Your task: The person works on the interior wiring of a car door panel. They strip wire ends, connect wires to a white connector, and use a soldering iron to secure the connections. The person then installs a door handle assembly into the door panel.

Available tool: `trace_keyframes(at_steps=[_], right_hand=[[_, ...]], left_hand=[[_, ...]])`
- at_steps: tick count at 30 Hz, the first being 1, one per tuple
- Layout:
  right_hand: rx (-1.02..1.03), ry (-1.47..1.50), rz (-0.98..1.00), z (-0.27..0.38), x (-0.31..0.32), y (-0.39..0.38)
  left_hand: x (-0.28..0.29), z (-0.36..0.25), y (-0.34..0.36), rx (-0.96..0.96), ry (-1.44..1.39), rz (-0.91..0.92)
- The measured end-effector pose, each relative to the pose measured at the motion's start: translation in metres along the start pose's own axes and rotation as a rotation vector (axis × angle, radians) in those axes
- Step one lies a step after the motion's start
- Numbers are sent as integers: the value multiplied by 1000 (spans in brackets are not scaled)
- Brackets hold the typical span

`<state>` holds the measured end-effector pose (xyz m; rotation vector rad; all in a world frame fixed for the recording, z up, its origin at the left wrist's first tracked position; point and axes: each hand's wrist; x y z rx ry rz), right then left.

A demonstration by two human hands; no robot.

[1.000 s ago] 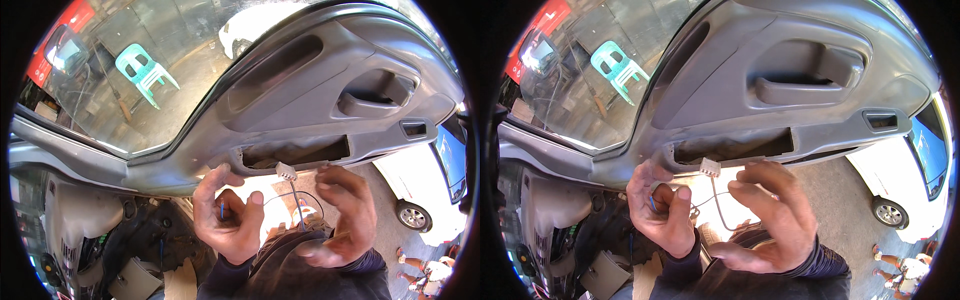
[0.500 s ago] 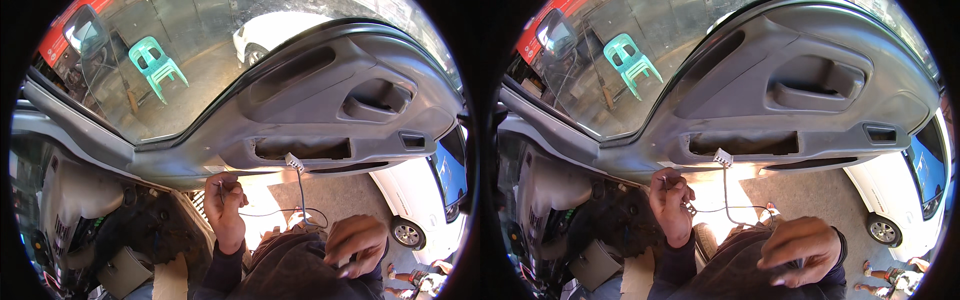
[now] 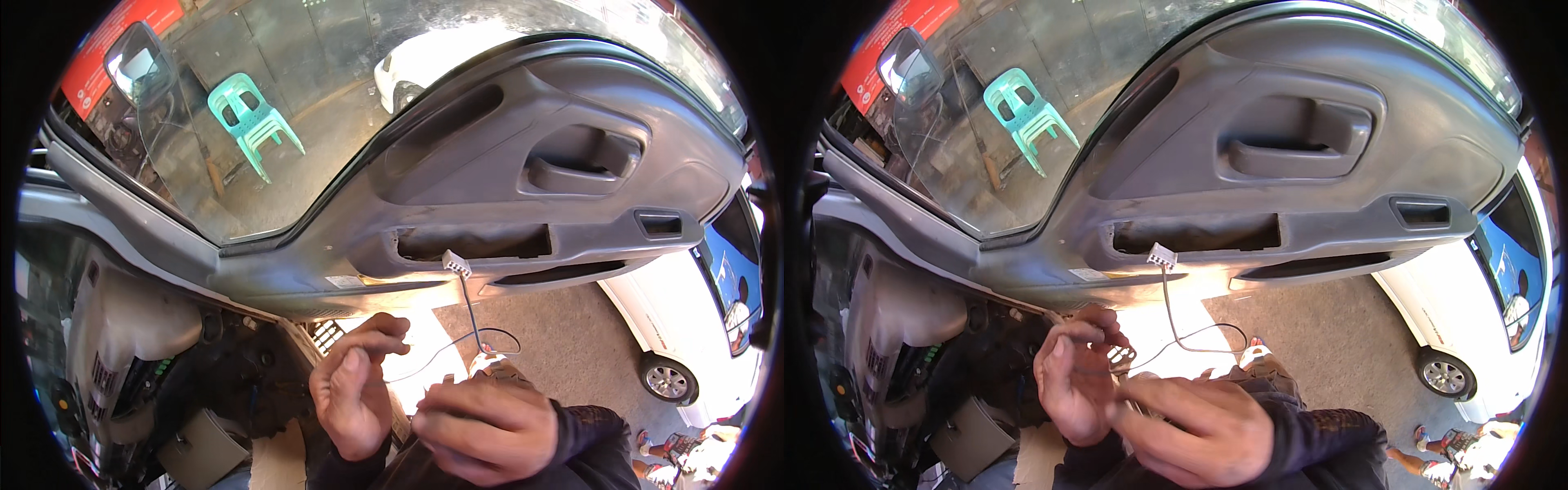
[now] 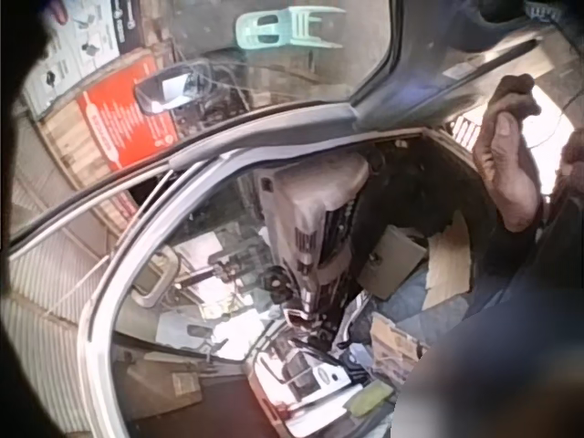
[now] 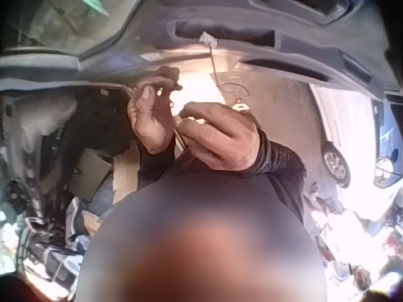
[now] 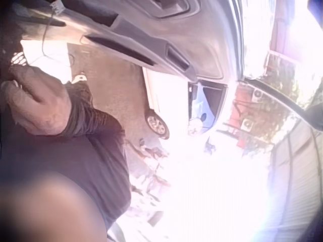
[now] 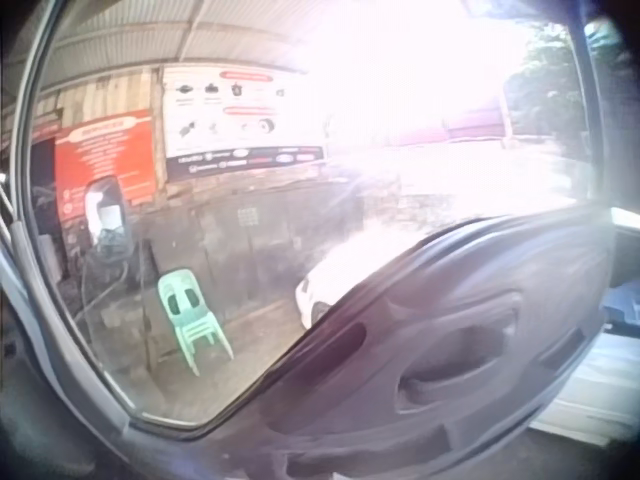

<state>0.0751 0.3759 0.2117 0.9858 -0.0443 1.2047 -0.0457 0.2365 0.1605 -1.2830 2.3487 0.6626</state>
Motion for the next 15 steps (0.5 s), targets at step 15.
trace_keyframes(at_steps=[15], right_hand=[[-188, -274, -397, 1, -29, -11]], left_hand=[[-18, 14, -18, 123, -115, 275]])
Point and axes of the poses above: each hand's wrist, its own y-axis towards the middle knuckle, its own x-axis out of the back of the hand, z = x × y, and after that the axes turned 3 degrees about -x, right-handed
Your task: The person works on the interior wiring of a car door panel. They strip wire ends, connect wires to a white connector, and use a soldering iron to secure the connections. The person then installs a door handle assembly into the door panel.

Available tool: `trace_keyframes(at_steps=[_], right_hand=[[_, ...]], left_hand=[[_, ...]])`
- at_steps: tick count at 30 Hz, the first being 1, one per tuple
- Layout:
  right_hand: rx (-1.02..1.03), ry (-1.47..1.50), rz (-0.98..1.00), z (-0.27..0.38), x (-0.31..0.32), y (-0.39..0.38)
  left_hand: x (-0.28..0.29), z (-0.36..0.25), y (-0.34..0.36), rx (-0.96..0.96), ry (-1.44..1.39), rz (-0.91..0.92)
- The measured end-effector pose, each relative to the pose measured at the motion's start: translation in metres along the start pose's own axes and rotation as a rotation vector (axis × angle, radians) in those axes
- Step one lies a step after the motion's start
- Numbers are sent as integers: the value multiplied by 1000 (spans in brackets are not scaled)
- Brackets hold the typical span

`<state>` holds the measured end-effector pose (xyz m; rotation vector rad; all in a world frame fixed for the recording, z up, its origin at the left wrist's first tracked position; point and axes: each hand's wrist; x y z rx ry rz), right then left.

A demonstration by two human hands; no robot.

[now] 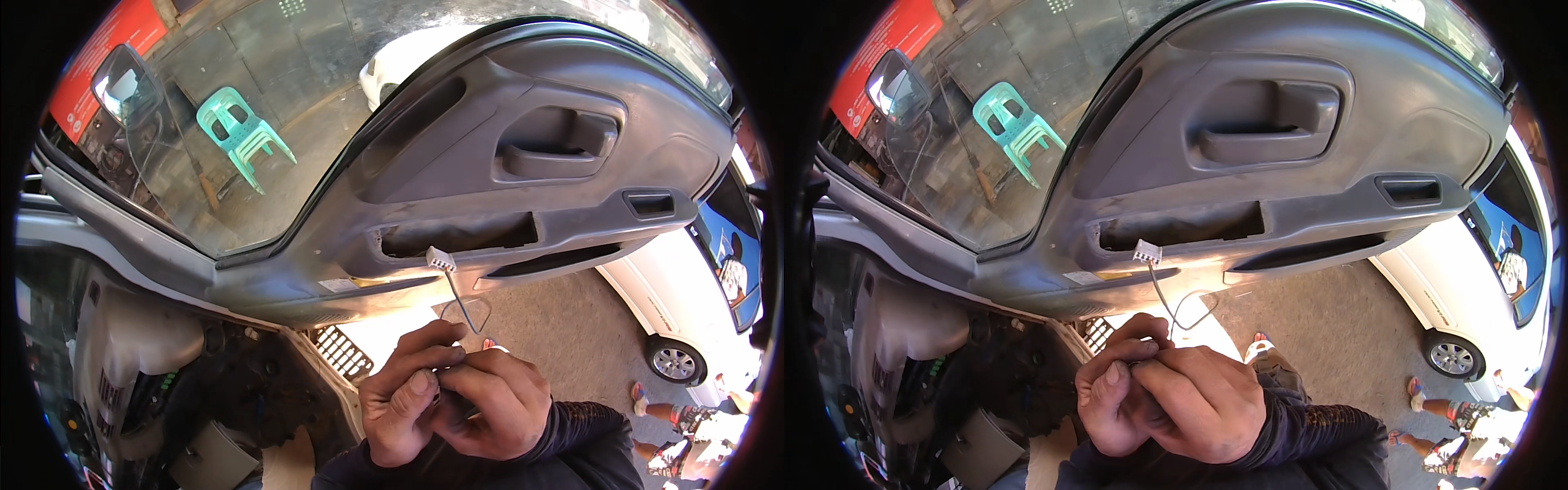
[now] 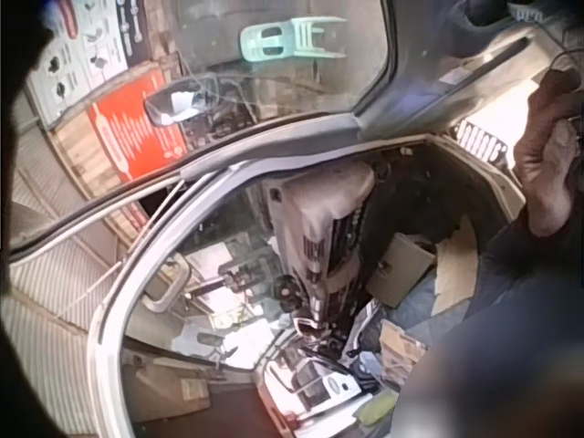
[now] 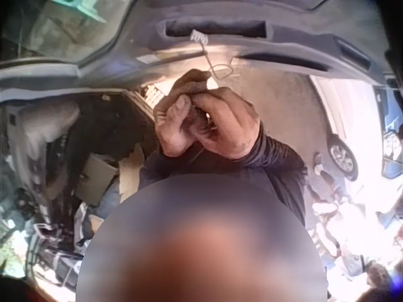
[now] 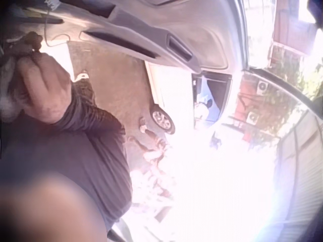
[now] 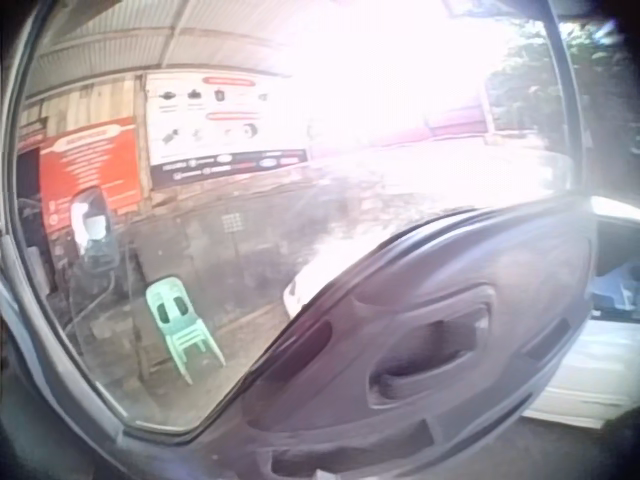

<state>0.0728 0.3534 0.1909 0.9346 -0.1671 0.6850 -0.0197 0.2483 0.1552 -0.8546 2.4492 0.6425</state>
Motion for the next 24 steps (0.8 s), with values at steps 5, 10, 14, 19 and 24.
trace_keyframes(at_steps=[5, 10, 14, 19, 24], right_hand=[[-56, -58, -26, -4, 5, -6], [32, -77, 15, -9, 12, -3], [230, -183, 25, -16, 24, 6], [198, -26, 8, -23, 25, 15], [135, 63, 117, -32, 34, 16]], left_hand=[[2, 3, 6, -68, 139, -64], [5, 4, 7, -50, 17, -107], [1, 0, 9, -16, -40, -77], [-10, -2, 16, -205, 168, -86], [10, -6, 29, -729, 860, 201]])
Point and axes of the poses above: each hand's wrist, its own y-axis towards the middle knuckle, its own x-axis out of the back of the hand, z = x × y, and after that the axes turned 3 degrees about -x, right-handed
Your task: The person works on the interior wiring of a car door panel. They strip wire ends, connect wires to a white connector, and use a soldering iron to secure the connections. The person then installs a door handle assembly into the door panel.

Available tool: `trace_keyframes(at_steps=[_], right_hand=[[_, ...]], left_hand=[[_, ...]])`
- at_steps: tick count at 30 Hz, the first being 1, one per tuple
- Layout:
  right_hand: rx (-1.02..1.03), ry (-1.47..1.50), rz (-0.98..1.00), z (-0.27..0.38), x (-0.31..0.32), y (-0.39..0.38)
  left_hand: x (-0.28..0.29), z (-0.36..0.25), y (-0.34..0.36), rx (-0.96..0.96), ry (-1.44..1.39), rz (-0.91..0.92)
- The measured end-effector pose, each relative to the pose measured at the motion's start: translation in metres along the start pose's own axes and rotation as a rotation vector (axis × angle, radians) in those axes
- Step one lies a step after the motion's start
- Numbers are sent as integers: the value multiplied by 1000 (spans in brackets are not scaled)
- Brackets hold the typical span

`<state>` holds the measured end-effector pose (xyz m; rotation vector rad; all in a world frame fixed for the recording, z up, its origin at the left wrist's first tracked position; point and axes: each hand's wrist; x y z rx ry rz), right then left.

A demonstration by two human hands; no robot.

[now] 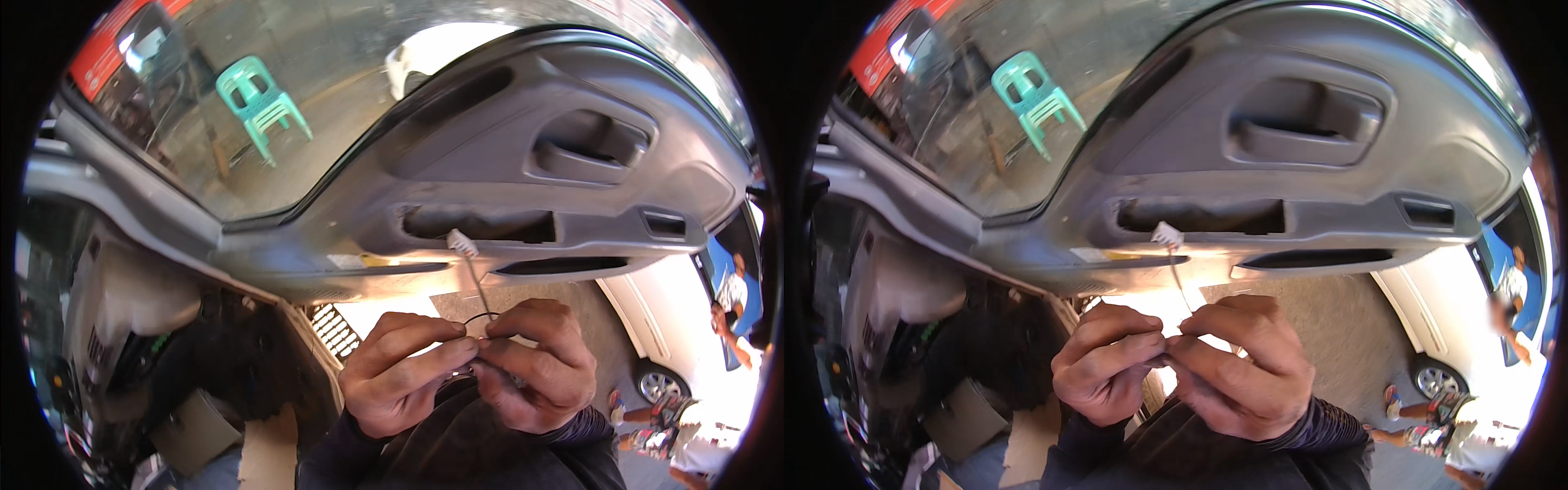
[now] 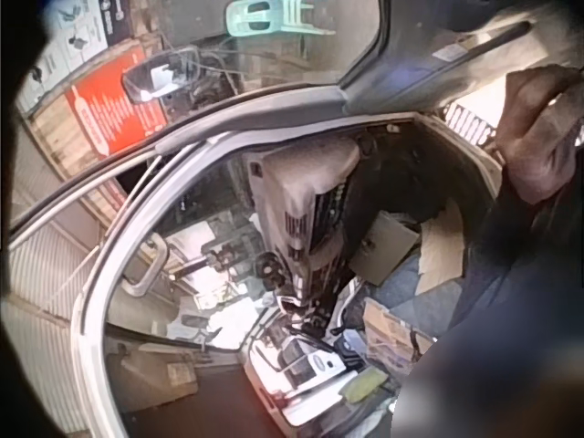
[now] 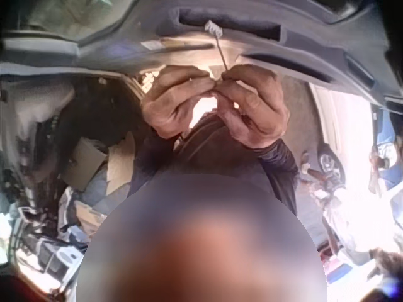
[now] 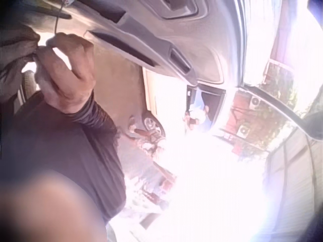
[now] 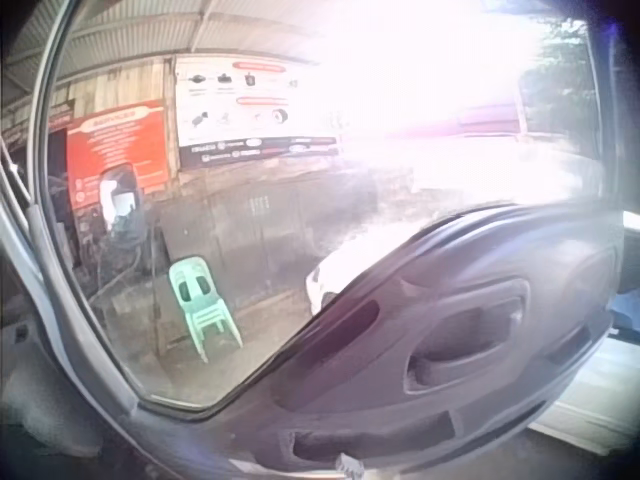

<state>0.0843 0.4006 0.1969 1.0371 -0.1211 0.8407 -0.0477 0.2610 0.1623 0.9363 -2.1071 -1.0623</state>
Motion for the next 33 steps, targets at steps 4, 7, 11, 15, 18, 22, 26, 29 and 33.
trace_keyframes(at_steps=[4, 7, 11, 15, 18, 22, 26, 29, 33], right_hand=[[-28, -51, 58, -10, 7, -7], [186, -240, 2, -12, 2, -12], [257, -438, 153, -8, -12, -23], [329, -409, 285, -9, -18, -25], [533, -187, 236, -8, -17, -12], [252, 751, 518, 9, -16, 11], [384, 1356, 1215, 14, -28, 32], [488, 1457, 1239, 16, -33, 34], [597, 1327, 1105, 23, -30, 40]], left_hand=[[2, -2, -3, -3, 139, 42], [-5, -11, -11, 162, -56, -87], [1, -17, -33, 597, -288, -70], [31, -7, -69, 699, -451, -136], [41, 3, -93, 838, -800, -247], [52, 22, -123, 900, -953, -445], [66, 40, -154, 960, -975, -571], [76, 49, -171, 988, -996, -598], [74, 58, -174, 1134, -812, -564]])
Point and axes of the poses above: each hand's wrist, its own y-axis towards the middle knuckle, its own x-axis out of the back of the hand, z = x × y, and after that the axes turned 3 degrees about -x, right-handed
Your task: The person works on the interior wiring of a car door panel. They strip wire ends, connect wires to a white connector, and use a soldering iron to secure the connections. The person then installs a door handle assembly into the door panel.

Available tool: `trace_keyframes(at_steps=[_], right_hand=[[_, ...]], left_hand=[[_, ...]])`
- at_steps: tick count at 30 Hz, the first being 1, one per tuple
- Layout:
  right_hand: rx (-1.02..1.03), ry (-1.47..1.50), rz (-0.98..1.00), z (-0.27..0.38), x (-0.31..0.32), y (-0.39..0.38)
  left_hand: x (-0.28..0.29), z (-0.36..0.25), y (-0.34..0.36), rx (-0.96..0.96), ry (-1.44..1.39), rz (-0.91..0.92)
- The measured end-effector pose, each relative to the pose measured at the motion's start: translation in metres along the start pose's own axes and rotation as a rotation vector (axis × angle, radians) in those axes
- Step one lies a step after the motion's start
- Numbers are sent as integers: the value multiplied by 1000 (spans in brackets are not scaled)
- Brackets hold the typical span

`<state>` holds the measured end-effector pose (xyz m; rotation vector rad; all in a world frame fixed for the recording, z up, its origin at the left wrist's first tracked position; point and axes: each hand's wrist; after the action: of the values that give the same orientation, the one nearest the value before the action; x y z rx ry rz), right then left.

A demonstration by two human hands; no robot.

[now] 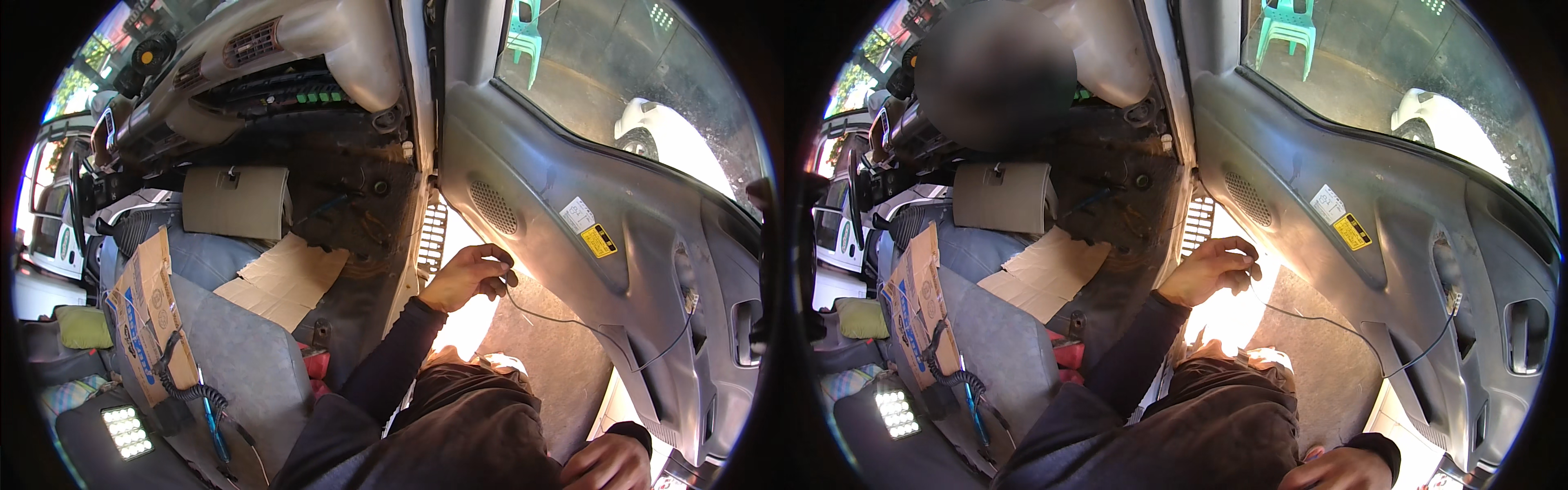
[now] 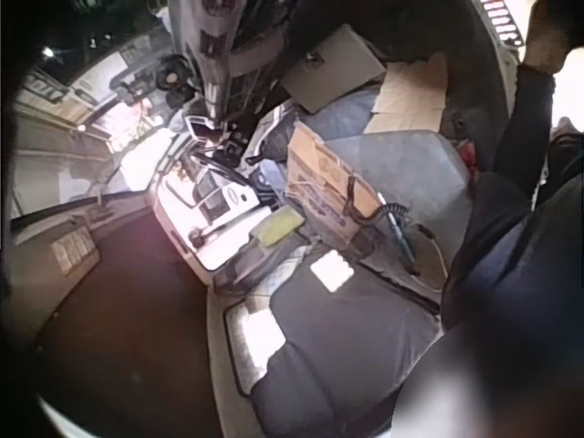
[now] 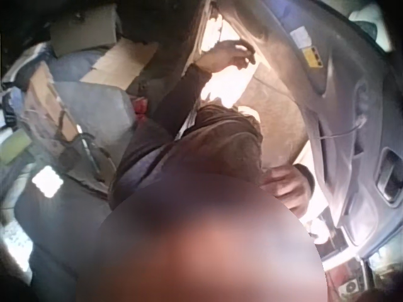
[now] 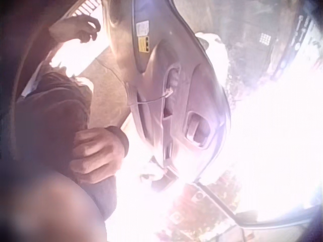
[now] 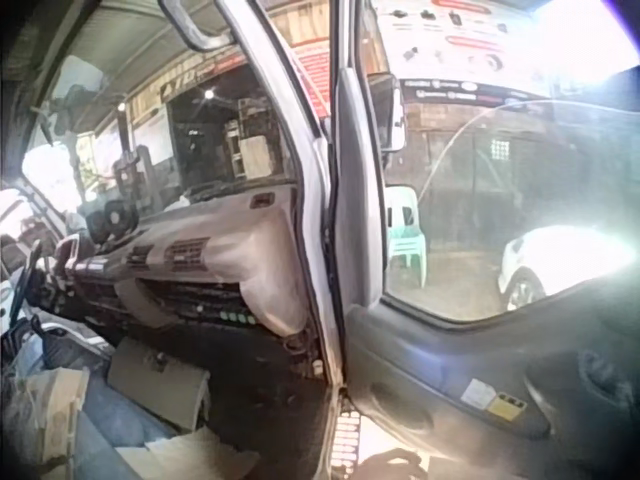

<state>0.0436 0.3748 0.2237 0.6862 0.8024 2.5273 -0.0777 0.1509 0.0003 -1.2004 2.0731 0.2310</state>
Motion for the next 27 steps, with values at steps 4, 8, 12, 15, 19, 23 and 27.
trace_keyframes(at_steps=[4, 8, 12, 15, 19, 23, 27], right_hand=[[-172, -469, -777, 8, -38, 27], [-31, -414, -1193, -6, -68, 43], [-43, 188, -823, -1, -59, 46], [-147, 340, -605, 5, -58, 48], [0, 427, -336, -42, -72, 39], [-222, 419, -169, -78, -69, 20], [-409, 319, -48, -94, -78, 7]], left_hand=[[-13, 15, 12, 62, 100, -2], [-17, 41, 29, 88, 228, 44], [-14, 60, 30, -51, 193, 97], [-18, 64, 22, 9, 235, -32], [-18, 58, -2, -261, 572, -473], [-20, 40, -57, -403, 586, -700], [-63, 24, -160, -691, 768, -1003]])
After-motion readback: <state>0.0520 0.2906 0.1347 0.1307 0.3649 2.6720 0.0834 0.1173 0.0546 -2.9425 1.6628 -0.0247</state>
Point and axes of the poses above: each hand's wrist, its own y-axis towards the middle knuckle, its own x-axis out of the back of the hand, z = x × y, and after that the axes turned 3 degrees about -x, right-handed
